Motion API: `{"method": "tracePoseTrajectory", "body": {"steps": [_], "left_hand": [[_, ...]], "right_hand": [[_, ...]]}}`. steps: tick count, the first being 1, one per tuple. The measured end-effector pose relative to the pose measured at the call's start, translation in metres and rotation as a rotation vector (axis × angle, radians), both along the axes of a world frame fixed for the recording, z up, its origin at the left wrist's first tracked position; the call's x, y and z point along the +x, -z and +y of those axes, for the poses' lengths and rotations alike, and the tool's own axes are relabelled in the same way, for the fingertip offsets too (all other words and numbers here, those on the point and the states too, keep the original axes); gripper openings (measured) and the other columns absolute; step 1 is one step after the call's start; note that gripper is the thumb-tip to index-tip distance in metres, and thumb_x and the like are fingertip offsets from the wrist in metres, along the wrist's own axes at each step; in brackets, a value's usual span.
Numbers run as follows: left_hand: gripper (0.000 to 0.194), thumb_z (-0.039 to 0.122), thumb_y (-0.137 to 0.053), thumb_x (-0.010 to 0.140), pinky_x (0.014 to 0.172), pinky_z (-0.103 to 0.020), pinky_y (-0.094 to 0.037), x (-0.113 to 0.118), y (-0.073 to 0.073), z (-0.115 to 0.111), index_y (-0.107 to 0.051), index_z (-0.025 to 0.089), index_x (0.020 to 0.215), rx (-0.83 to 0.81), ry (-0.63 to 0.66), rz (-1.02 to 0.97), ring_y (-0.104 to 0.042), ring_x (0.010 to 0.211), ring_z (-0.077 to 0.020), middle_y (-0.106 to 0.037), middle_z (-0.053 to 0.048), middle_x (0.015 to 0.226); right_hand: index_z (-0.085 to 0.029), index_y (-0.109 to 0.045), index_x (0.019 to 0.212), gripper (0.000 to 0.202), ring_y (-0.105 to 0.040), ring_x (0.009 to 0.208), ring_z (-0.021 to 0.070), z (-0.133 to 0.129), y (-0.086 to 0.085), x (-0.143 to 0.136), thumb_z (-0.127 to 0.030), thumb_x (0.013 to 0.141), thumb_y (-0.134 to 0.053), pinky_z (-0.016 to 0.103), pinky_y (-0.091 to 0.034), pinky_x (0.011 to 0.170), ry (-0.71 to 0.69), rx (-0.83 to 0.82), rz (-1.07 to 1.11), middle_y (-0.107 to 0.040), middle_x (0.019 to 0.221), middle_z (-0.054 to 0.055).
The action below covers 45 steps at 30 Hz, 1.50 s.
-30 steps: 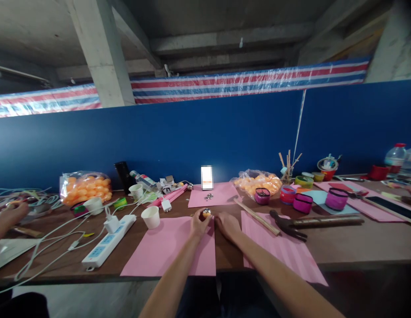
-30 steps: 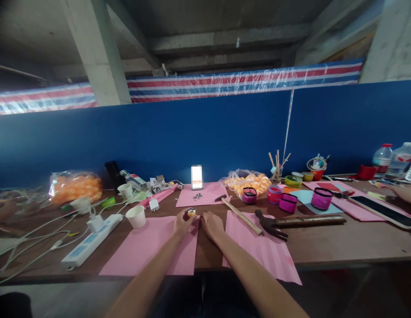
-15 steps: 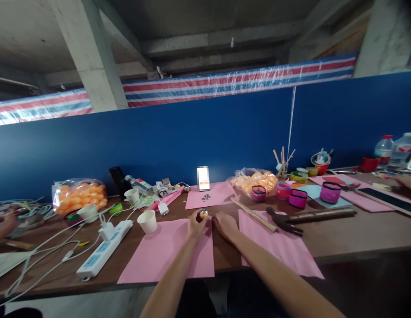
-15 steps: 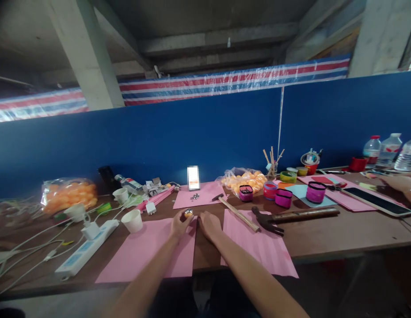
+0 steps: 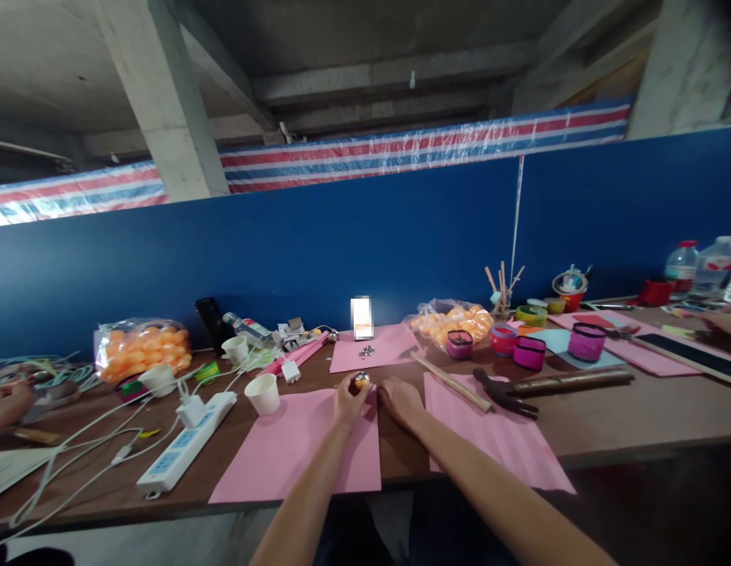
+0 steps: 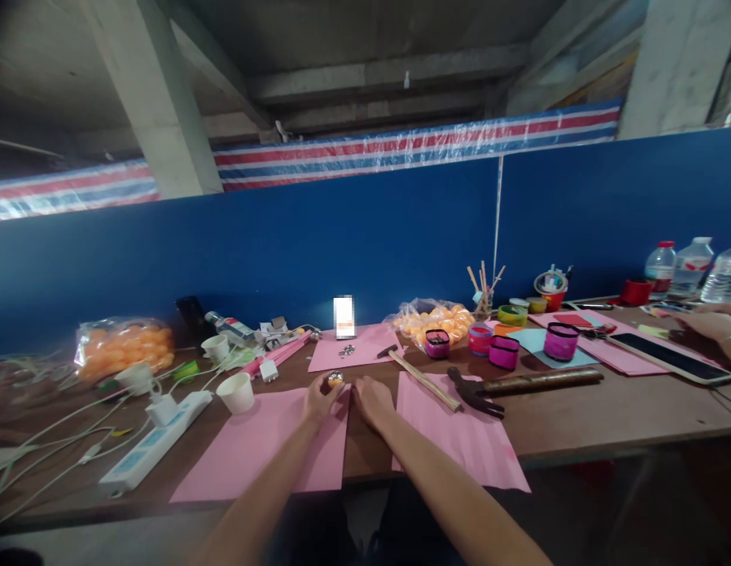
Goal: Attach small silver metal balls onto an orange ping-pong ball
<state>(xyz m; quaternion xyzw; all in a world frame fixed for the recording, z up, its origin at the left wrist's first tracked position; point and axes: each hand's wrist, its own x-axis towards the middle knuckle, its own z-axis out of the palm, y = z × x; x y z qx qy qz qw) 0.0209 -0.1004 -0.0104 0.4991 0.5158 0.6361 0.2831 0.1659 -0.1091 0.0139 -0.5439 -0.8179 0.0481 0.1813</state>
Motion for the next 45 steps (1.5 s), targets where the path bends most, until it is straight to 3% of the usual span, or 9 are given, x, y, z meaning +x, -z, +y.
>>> {"method": "tracePoseTrajectory", "body": {"steps": [16, 45], "left_hand": [[0.034, 0.027, -0.069, 0.057, 0.074, -0.033, -0.047, 0.001, -0.004, -0.005, -0.063, 0.014, 0.088, 0.024, -0.006, 0.106, -0.062, 0.076, -0.0188, -0.067, -0.008, 0.083], [0.034, 0.027, -0.069, 0.056, 0.073, -0.03, -0.047, 0.004, -0.008, -0.008, -0.064, 0.014, 0.088, 0.017, 0.044, 0.183, -0.061, 0.076, -0.0177, -0.067, -0.007, 0.084]], "right_hand": [[-0.016, -0.061, 0.091, 0.04, -0.057, 0.084, 0.0199, -0.004, -0.002, -0.001, -0.031, 0.09, -0.023, 0.027, -0.039, 0.069, 0.009, 0.026, -0.037, -0.06, 0.093, 0.01], [-0.016, -0.062, 0.092, 0.039, -0.058, 0.084, 0.0217, 0.004, 0.01, -0.003, -0.029, 0.089, -0.025, 0.029, -0.039, 0.069, -0.016, 0.055, 0.009, -0.061, 0.092, 0.011]]}}
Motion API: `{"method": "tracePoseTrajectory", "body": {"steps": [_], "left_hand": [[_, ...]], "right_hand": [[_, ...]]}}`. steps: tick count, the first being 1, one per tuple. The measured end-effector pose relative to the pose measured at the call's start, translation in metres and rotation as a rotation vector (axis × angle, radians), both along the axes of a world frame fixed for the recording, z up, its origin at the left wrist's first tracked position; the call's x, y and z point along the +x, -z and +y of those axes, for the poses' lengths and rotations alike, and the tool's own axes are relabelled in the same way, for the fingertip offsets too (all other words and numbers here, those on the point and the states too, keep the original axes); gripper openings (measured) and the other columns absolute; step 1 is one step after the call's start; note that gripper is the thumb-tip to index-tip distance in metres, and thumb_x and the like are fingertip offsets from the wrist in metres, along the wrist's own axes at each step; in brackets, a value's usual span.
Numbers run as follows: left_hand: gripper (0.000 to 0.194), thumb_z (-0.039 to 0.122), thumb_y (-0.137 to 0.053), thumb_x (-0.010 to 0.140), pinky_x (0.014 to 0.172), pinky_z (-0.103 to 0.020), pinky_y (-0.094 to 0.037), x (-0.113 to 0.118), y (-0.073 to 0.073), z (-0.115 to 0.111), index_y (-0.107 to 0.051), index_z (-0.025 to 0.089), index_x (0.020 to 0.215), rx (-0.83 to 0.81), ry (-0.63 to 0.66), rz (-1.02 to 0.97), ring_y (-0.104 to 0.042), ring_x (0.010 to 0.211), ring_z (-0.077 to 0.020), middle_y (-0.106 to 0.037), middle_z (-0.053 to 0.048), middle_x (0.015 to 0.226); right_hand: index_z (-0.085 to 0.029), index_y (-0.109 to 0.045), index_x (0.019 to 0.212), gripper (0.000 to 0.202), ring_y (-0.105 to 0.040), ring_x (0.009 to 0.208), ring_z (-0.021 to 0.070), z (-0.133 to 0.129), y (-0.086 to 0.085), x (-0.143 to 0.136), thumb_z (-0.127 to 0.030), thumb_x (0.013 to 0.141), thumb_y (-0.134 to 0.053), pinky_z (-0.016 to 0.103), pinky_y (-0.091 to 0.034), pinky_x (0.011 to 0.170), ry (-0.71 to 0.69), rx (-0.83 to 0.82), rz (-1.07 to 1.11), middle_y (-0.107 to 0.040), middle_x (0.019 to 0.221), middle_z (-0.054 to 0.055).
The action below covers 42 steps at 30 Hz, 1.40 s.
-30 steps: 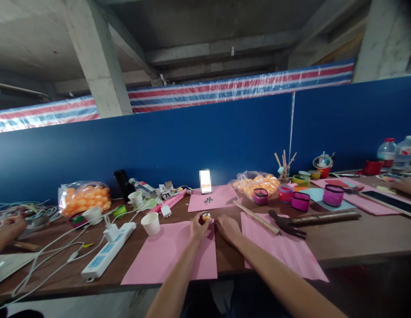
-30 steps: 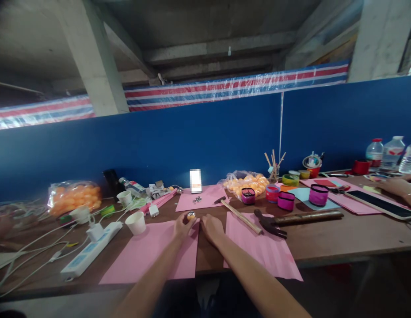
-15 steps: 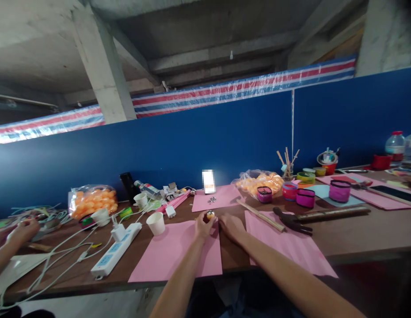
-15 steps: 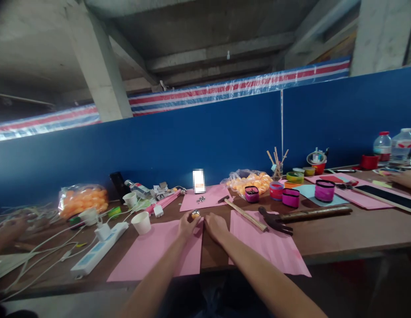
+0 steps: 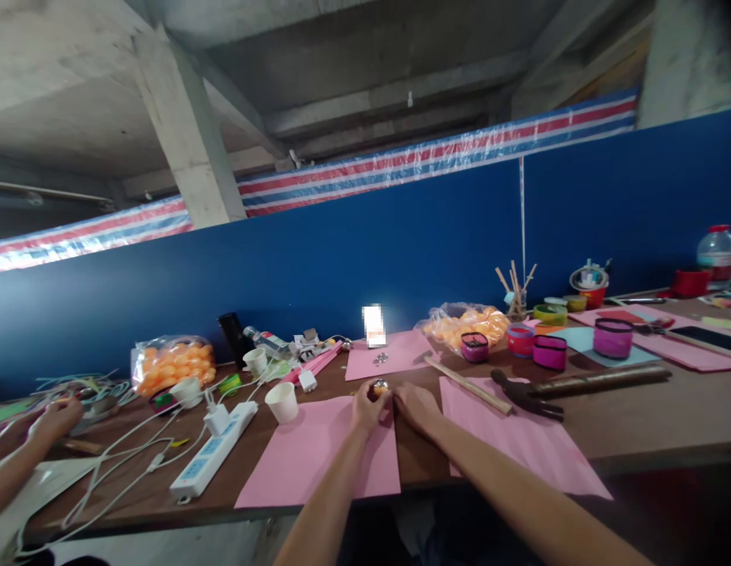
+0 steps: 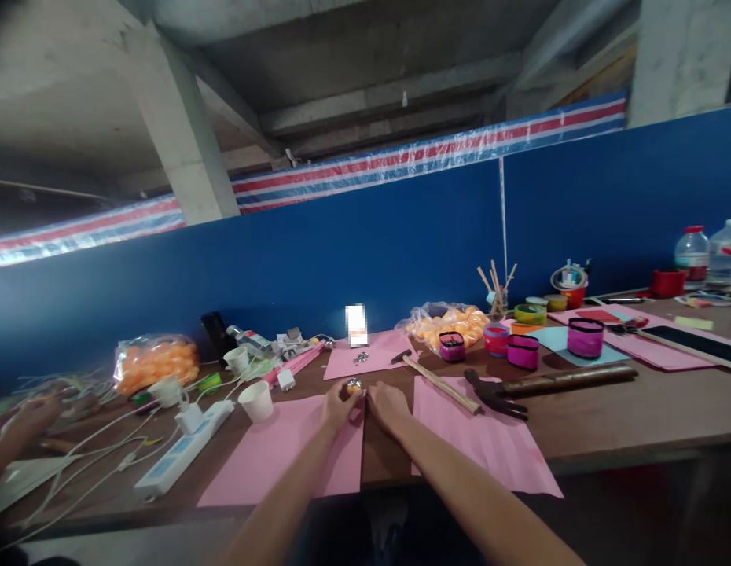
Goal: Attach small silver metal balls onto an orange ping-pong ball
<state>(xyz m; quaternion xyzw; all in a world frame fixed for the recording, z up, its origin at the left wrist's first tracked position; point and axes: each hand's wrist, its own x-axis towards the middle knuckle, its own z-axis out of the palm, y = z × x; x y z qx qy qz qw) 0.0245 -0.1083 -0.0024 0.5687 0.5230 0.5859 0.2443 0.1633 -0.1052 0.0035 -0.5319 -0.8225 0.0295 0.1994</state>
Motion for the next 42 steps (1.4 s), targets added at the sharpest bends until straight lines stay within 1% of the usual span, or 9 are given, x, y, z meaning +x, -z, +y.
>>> {"method": "tracePoseTrajectory", "body": {"steps": [5, 9, 16, 19, 26, 34, 42], "left_hand": [[0.035, 0.028, -0.07, 0.055, 0.073, -0.031, -0.047, 0.0005, -0.0015, -0.0008, -0.064, 0.014, 0.086, 0.009, 0.005, 0.004, -0.062, 0.075, -0.0188, -0.067, -0.008, 0.082], [0.035, 0.028, -0.069, 0.056, 0.073, -0.03, -0.047, 0.001, -0.0035, -0.0027, -0.064, 0.013, 0.087, 0.007, 0.014, 0.005, -0.062, 0.075, -0.0188, -0.067, -0.009, 0.083], [0.034, 0.029, -0.069, 0.057, 0.071, -0.03, -0.048, 0.0017, -0.0062, -0.0053, -0.064, 0.014, 0.087, -0.003, 0.015, 0.005, -0.062, 0.074, -0.018, -0.067, -0.007, 0.082], [0.033, 0.028, -0.069, 0.057, 0.071, -0.03, -0.047, 0.0009, -0.0054, -0.0044, -0.064, 0.014, 0.086, -0.007, 0.007, 0.018, -0.061, 0.073, -0.0179, -0.067, -0.007, 0.081], [0.033, 0.029, -0.069, 0.057, 0.073, -0.031, -0.046, -0.0013, -0.0005, 0.0002, -0.064, 0.015, 0.087, -0.007, 0.005, 0.034, -0.061, 0.076, -0.0184, -0.067, -0.007, 0.083], [0.033, 0.03, -0.069, 0.056, 0.069, -0.029, -0.047, -0.0009, -0.0007, 0.0004, -0.064, 0.015, 0.085, -0.01, 0.02, 0.012, -0.061, 0.072, -0.0173, -0.067, -0.007, 0.08], [0.033, 0.029, -0.069, 0.057, 0.072, -0.031, -0.047, -0.001, -0.0006, -0.0004, -0.064, 0.014, 0.086, -0.009, 0.008, 0.017, -0.061, 0.074, -0.0185, -0.067, -0.008, 0.082]], "right_hand": [[-0.017, -0.063, 0.091, 0.04, -0.059, 0.08, 0.0212, 0.0013, 0.0011, -0.0004, -0.03, 0.089, -0.025, 0.028, -0.04, 0.067, 0.001, 0.011, 0.017, -0.062, 0.089, 0.01], [-0.018, -0.063, 0.091, 0.04, -0.059, 0.081, 0.0204, 0.0018, 0.0015, 0.0001, -0.03, 0.089, -0.025, 0.027, -0.039, 0.067, -0.002, 0.017, 0.026, -0.061, 0.09, 0.01], [-0.018, -0.063, 0.092, 0.04, -0.058, 0.082, 0.02, 0.0019, 0.002, 0.001, -0.032, 0.089, -0.025, 0.027, -0.039, 0.068, -0.007, 0.005, 0.028, -0.061, 0.091, 0.01], [-0.017, -0.063, 0.091, 0.04, -0.058, 0.082, 0.0207, 0.0024, 0.0028, 0.0004, -0.03, 0.089, -0.025, 0.028, -0.039, 0.068, -0.003, -0.001, 0.024, -0.061, 0.091, 0.011], [-0.017, -0.062, 0.091, 0.04, -0.058, 0.083, 0.0207, 0.002, 0.0029, 0.001, -0.031, 0.089, -0.025, 0.027, -0.039, 0.069, -0.011, 0.001, 0.018, -0.061, 0.092, 0.011], [-0.018, -0.062, 0.09, 0.04, -0.058, 0.082, 0.0204, 0.0008, 0.0006, 0.0006, -0.031, 0.089, -0.024, 0.028, -0.039, 0.069, -0.011, 0.01, 0.018, -0.061, 0.091, 0.01], [-0.016, -0.062, 0.084, 0.038, -0.059, 0.079, 0.0214, 0.0012, 0.0026, 0.0009, -0.03, 0.088, -0.027, 0.029, -0.04, 0.067, -0.029, 0.026, 0.063, -0.061, 0.087, 0.011]]}}
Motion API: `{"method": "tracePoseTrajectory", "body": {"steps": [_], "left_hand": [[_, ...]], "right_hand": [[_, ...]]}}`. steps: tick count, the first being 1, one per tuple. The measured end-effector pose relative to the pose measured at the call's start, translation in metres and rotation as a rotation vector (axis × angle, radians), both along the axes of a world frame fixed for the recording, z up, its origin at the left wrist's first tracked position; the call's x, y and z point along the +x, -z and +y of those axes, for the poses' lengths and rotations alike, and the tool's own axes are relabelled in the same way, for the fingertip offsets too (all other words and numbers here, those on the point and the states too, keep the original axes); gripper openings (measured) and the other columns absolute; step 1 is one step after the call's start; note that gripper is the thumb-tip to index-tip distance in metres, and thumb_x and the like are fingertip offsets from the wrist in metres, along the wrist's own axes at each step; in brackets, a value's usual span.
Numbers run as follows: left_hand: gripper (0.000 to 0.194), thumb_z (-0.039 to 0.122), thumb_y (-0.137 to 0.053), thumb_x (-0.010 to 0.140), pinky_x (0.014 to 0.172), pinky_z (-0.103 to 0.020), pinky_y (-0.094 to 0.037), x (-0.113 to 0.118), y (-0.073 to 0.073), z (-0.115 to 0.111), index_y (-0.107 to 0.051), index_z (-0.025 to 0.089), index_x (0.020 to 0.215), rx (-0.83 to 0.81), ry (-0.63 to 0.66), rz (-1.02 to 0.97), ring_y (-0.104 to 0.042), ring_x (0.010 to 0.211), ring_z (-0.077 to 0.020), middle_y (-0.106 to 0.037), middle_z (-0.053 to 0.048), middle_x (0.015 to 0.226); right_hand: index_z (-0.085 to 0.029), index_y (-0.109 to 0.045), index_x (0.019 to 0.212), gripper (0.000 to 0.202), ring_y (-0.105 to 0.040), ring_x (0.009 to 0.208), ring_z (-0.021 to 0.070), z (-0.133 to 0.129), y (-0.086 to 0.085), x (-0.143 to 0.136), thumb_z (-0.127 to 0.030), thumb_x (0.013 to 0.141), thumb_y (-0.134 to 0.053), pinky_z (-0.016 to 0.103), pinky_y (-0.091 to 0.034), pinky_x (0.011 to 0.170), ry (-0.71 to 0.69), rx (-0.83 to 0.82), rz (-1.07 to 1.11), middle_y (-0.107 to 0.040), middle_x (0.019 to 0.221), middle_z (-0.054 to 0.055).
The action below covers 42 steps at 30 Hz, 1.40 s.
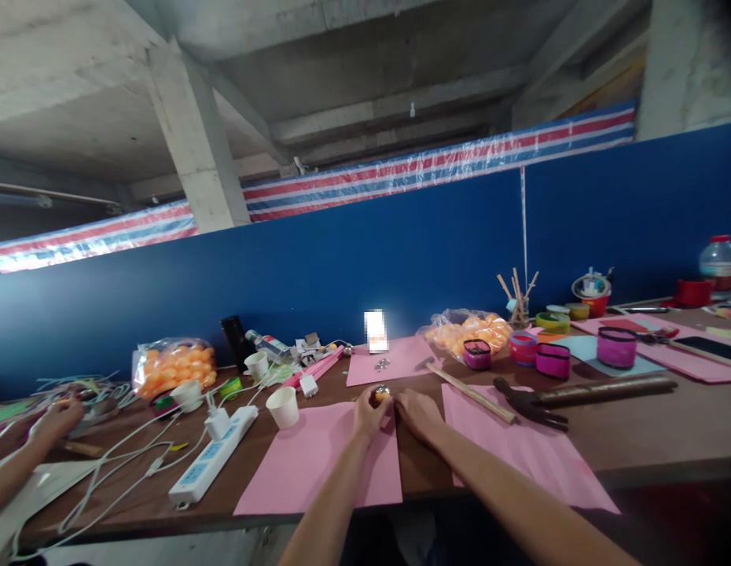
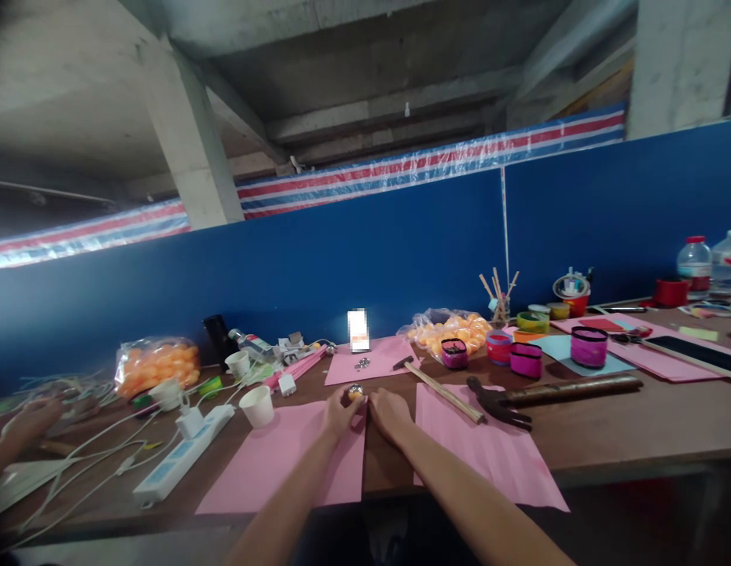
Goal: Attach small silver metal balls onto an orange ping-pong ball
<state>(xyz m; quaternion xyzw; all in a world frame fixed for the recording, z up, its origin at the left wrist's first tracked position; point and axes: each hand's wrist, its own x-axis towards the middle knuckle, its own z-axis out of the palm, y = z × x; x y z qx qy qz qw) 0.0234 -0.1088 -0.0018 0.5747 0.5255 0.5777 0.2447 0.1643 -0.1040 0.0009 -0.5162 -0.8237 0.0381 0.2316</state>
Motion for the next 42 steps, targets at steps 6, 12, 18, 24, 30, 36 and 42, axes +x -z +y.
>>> {"method": "tracePoseTrajectory", "body": {"steps": [6, 12, 18, 24, 30, 36, 42], "left_hand": [[0.032, 0.029, -0.065, 0.063, 0.074, -0.032, -0.047, -0.002, 0.004, 0.003, -0.064, 0.014, 0.091, 0.014, 0.0, -0.006, -0.062, 0.077, -0.0192, -0.067, -0.009, 0.087], [0.045, 0.007, -0.059, 0.057, 0.087, -0.033, -0.043, -0.004, 0.012, 0.011, -0.062, 0.017, 0.101, 0.045, 0.044, -0.025, -0.058, 0.096, -0.0218, -0.063, -0.007, 0.104], [0.05, 0.006, -0.056, 0.056, 0.087, -0.034, -0.044, -0.003, 0.009, 0.008, -0.06, 0.017, 0.104, 0.027, 0.172, 0.011, -0.058, 0.098, -0.0215, -0.065, -0.006, 0.103], [0.04, 0.02, -0.057, 0.067, 0.073, -0.03, -0.051, 0.001, 0.003, 0.002, -0.059, 0.016, 0.106, -0.041, 0.2, -0.129, -0.062, 0.088, -0.0201, -0.064, -0.008, 0.104], [0.031, 0.038, -0.054, 0.071, 0.07, -0.031, -0.05, 0.003, -0.007, -0.006, -0.067, 0.017, 0.09, -0.037, 0.201, -0.032, -0.063, 0.081, -0.0216, -0.07, -0.006, 0.085], [0.031, 0.036, -0.056, 0.071, 0.081, -0.033, -0.046, 0.003, -0.01, -0.007, -0.066, 0.017, 0.093, 0.027, 0.223, 0.031, -0.061, 0.087, -0.0218, -0.069, -0.006, 0.091], [0.037, 0.037, -0.058, 0.069, 0.083, -0.033, -0.045, 0.003, -0.01, -0.009, -0.064, 0.016, 0.098, 0.014, 0.267, 0.033, -0.061, 0.091, -0.0222, -0.067, -0.007, 0.097]], "right_hand": [[-0.015, -0.06, 0.095, 0.036, -0.057, 0.087, 0.0216, 0.003, 0.0, 0.002, -0.028, 0.088, -0.027, 0.031, -0.04, 0.075, -0.043, 0.039, 0.123, -0.061, 0.095, 0.012], [-0.02, -0.044, 0.119, 0.035, -0.051, 0.102, 0.016, -0.001, -0.008, 0.003, -0.03, 0.088, -0.033, 0.025, -0.037, 0.086, -0.211, 0.099, 0.246, -0.056, 0.114, 0.006], [-0.02, -0.051, 0.109, 0.03, -0.055, 0.094, 0.0193, 0.004, -0.001, 0.005, -0.031, 0.082, -0.045, 0.028, -0.04, 0.081, -0.273, 0.083, 0.403, -0.06, 0.103, 0.006], [-0.019, -0.049, 0.108, 0.028, -0.053, 0.095, 0.0185, 0.006, 0.0, 0.005, -0.023, 0.082, -0.041, 0.029, -0.038, 0.082, -0.244, 0.1, 0.428, -0.058, 0.104, 0.006], [-0.02, -0.051, 0.104, 0.032, -0.051, 0.095, 0.0153, 0.0, -0.005, 0.004, -0.011, 0.077, -0.038, 0.026, -0.038, 0.083, -0.322, 0.127, 0.426, -0.057, 0.102, 0.004], [-0.017, -0.049, 0.107, 0.035, -0.052, 0.094, 0.0168, 0.003, -0.001, 0.002, -0.012, 0.073, -0.043, 0.028, -0.04, 0.082, -0.314, 0.122, 0.441, -0.057, 0.103, 0.007], [-0.017, -0.048, 0.116, 0.044, -0.051, 0.104, 0.0195, 0.002, -0.003, 0.003, -0.012, 0.072, -0.044, 0.031, -0.038, 0.088, -0.327, 0.102, 0.399, -0.056, 0.113, 0.009]]}}
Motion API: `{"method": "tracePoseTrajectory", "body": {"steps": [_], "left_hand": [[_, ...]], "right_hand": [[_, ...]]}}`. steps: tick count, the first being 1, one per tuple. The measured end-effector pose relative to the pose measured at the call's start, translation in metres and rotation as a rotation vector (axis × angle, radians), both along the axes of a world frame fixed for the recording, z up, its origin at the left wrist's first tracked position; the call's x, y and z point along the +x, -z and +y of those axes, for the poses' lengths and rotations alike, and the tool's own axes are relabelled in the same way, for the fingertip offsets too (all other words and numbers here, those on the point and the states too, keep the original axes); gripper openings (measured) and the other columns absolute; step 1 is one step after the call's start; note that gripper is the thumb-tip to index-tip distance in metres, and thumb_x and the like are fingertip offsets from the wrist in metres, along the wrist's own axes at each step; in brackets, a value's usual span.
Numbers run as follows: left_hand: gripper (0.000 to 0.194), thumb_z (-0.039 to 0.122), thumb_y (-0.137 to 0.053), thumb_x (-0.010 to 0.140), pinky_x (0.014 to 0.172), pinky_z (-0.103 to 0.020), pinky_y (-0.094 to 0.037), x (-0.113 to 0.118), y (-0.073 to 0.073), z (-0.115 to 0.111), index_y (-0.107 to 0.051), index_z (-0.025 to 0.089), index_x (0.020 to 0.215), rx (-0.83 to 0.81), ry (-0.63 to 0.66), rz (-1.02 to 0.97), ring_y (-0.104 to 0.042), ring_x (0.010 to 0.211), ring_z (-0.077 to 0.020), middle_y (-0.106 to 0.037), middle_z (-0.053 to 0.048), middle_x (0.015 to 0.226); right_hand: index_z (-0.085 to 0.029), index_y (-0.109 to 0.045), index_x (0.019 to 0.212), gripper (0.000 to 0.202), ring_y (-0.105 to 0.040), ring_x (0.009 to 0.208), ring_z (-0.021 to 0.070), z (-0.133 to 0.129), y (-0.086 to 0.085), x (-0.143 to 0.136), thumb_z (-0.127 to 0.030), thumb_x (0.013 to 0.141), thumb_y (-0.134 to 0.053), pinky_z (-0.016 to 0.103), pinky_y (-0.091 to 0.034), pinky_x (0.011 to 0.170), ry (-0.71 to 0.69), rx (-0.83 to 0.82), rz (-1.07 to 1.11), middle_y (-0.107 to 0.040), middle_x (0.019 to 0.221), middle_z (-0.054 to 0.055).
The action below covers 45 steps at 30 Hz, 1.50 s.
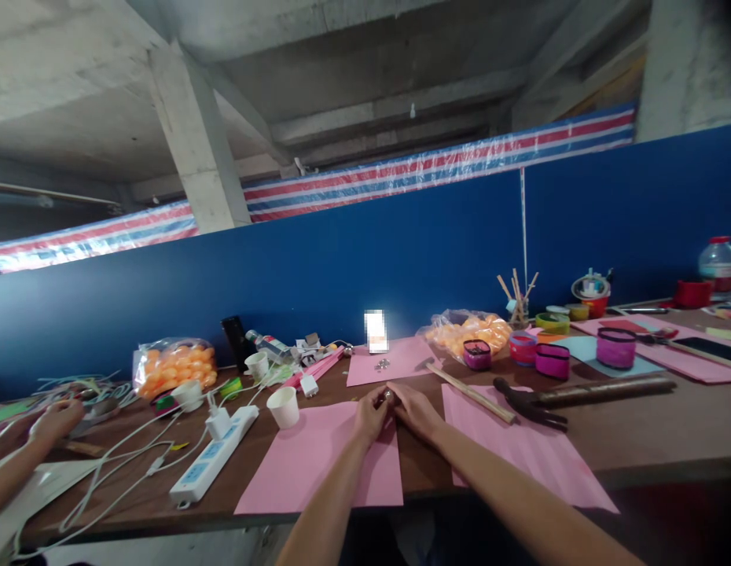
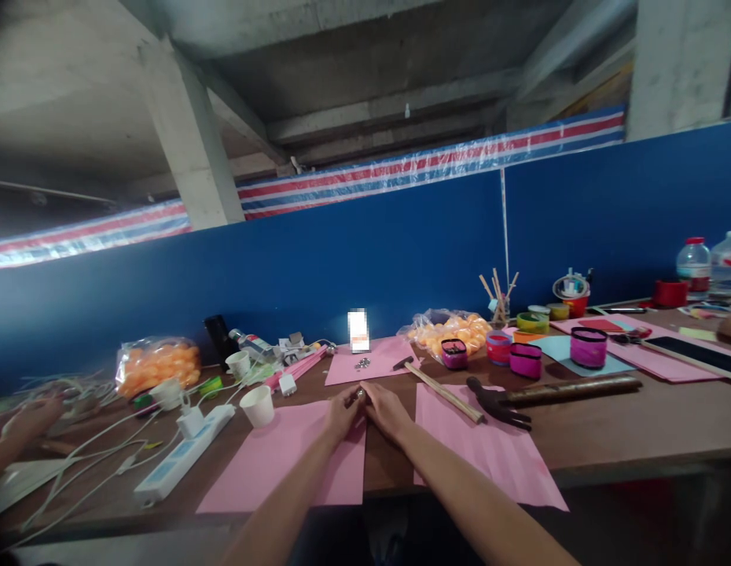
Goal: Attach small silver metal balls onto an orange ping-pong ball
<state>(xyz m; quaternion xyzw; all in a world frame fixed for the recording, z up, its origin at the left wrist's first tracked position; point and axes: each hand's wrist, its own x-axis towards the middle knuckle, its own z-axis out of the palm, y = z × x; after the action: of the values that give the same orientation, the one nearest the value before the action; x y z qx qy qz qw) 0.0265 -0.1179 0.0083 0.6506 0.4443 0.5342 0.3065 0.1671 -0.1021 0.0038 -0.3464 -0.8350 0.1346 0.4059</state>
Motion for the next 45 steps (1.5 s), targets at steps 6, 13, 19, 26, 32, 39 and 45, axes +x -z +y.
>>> {"method": "tracePoseTrajectory", "body": {"steps": [6, 13, 19, 26, 32, 39, 45], "left_hand": [[0.031, 0.03, -0.059, 0.068, 0.08, -0.032, -0.046, 0.0, 0.007, 0.006, -0.064, 0.017, 0.095, 0.022, -0.01, -0.028, -0.062, 0.087, -0.0206, -0.068, -0.007, 0.094], [0.029, 0.026, -0.062, 0.065, 0.073, -0.031, -0.048, -0.001, 0.014, 0.013, -0.064, 0.017, 0.093, -0.003, -0.11, -0.022, -0.062, 0.08, -0.0192, -0.067, -0.008, 0.092], [0.033, 0.033, -0.062, 0.066, 0.075, -0.032, -0.047, -0.003, 0.01, 0.009, -0.065, 0.015, 0.094, 0.01, -0.135, -0.002, -0.062, 0.081, -0.0204, -0.067, -0.009, 0.091], [0.033, 0.04, -0.053, 0.073, 0.079, -0.032, -0.045, -0.002, 0.007, 0.005, -0.066, 0.016, 0.092, 0.027, -0.064, 0.05, -0.061, 0.086, -0.0216, -0.069, -0.006, 0.09], [0.032, 0.038, -0.052, 0.074, 0.08, -0.031, -0.045, -0.002, 0.007, 0.008, -0.066, 0.017, 0.092, 0.031, -0.035, 0.063, -0.061, 0.085, -0.0208, -0.069, -0.005, 0.091], [0.029, 0.033, -0.056, 0.072, 0.078, -0.031, -0.046, -0.002, 0.01, 0.01, -0.065, 0.016, 0.093, 0.019, -0.048, 0.032, -0.062, 0.084, -0.02, -0.068, -0.007, 0.091], [0.036, 0.021, -0.064, 0.062, 0.072, -0.03, -0.049, -0.002, 0.015, 0.014, -0.062, 0.016, 0.098, 0.003, -0.059, -0.007, -0.063, 0.078, -0.0182, -0.068, -0.007, 0.091]], "right_hand": [[-0.018, -0.049, 0.116, 0.044, -0.05, 0.105, 0.0183, -0.002, -0.002, 0.001, -0.011, 0.074, -0.04, 0.032, -0.037, 0.091, 0.001, 0.016, -0.009, -0.056, 0.115, 0.008], [-0.02, -0.049, 0.117, 0.049, -0.049, 0.106, 0.0155, -0.002, 0.0, -0.001, -0.007, 0.071, -0.039, 0.028, -0.037, 0.091, -0.04, 0.05, 0.006, -0.054, 0.117, 0.006], [-0.019, -0.044, 0.119, 0.051, -0.049, 0.105, 0.0183, 0.001, 0.003, -0.002, -0.011, 0.068, -0.047, 0.029, -0.038, 0.089, -0.012, 0.017, 0.059, -0.053, 0.116, 0.008], [-0.018, -0.052, 0.104, 0.029, -0.056, 0.086, 0.0185, 0.001, 0.001, 0.001, -0.019, 0.075, -0.048, 0.027, -0.041, 0.076, 0.016, -0.02, 0.059, -0.061, 0.095, 0.006], [-0.018, -0.053, 0.1, 0.028, -0.054, 0.091, 0.0186, 0.003, 0.003, 0.001, -0.012, 0.074, -0.046, 0.028, -0.039, 0.08, 0.001, 0.006, 0.055, -0.06, 0.098, 0.006], [-0.018, -0.051, 0.11, 0.04, -0.053, 0.096, 0.0192, 0.004, 0.006, -0.001, -0.008, 0.071, -0.043, 0.029, -0.039, 0.084, 0.014, 0.022, 0.051, -0.058, 0.105, 0.008], [-0.021, -0.049, 0.114, 0.044, -0.052, 0.097, 0.0176, -0.002, 0.001, -0.002, -0.009, 0.073, -0.041, 0.028, -0.039, 0.084, 0.019, 0.05, 0.055, -0.057, 0.108, 0.007]]}}
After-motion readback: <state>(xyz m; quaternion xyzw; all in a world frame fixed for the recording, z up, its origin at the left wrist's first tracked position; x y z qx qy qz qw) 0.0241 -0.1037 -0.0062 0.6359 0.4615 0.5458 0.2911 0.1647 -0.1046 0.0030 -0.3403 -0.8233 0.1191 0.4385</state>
